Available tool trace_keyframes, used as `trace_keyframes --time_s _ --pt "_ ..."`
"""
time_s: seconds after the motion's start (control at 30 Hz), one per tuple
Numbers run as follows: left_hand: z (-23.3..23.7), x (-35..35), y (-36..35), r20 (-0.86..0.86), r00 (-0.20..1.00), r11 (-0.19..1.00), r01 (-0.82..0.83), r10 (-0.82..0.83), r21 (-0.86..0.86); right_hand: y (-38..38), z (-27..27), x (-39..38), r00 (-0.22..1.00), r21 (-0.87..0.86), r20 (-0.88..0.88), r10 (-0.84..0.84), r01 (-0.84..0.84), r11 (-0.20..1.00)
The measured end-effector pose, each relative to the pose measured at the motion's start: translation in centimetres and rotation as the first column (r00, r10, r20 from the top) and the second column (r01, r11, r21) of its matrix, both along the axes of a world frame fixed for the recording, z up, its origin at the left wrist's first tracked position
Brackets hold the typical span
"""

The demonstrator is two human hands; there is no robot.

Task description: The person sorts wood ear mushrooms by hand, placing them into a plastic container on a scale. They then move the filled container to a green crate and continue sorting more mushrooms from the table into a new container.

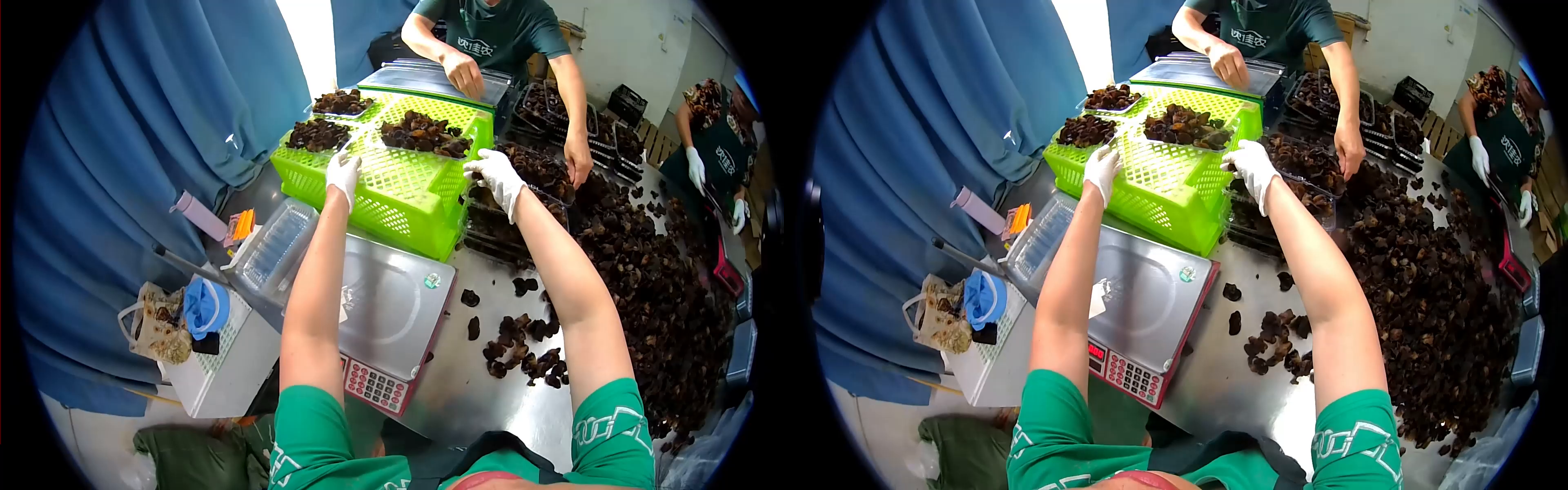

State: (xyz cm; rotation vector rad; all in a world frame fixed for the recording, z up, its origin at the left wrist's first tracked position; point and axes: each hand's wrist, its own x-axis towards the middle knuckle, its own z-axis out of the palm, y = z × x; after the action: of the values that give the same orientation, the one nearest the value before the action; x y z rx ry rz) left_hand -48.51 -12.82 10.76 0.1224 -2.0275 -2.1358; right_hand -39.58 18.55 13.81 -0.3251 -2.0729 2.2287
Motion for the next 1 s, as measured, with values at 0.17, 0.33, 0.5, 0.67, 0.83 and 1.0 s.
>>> trace_keyframes --time_s 0.17,0.33,0.5,0.67,0.83,1.0 --pt "1.0 7.8 -3.4 -0.208 0.977 0.845 -0.143 0.038 -0.515 0.4 0.1 4.2 0.995 0.026 -0.024 0.1 -0.1 0.995" --pt "-2.5 12.5 -15.4 -0.381 0.918 0.16 -0.394 0.106 -0.905 -2.2 2.4 17.4 0.914 -0.06 0.067 0.4 -0.397 0.916" --pt "-2.9 15.3 -20.6 -0.04 0.974 0.383 -0.125 0.222 -0.915 -1.8 0.5 26.2 0.849 -0.073 0.222 0.479 -0.475 0.877" --pt "-3.8 14.6 -20.8 0.031 0.968 0.484 -0.096 0.248 -0.87 0.7 -4.2 32.9 0.871 -0.193 0.298 0.39 -0.345 0.918" --pt "-3.4 13.1 -21.4 0.199 0.897 0.744 -0.184 0.394 -0.643 2.8 -5.8 38.1 0.878 -0.301 0.391 0.276 -0.161 0.94" --pt "-0.8 17.4 -17.3 -0.444 0.886 0.637 -0.418 0.131 -0.647 3.4 -5.6 40.1 0.926 -0.264 0.307 0.219 -0.138 0.955"
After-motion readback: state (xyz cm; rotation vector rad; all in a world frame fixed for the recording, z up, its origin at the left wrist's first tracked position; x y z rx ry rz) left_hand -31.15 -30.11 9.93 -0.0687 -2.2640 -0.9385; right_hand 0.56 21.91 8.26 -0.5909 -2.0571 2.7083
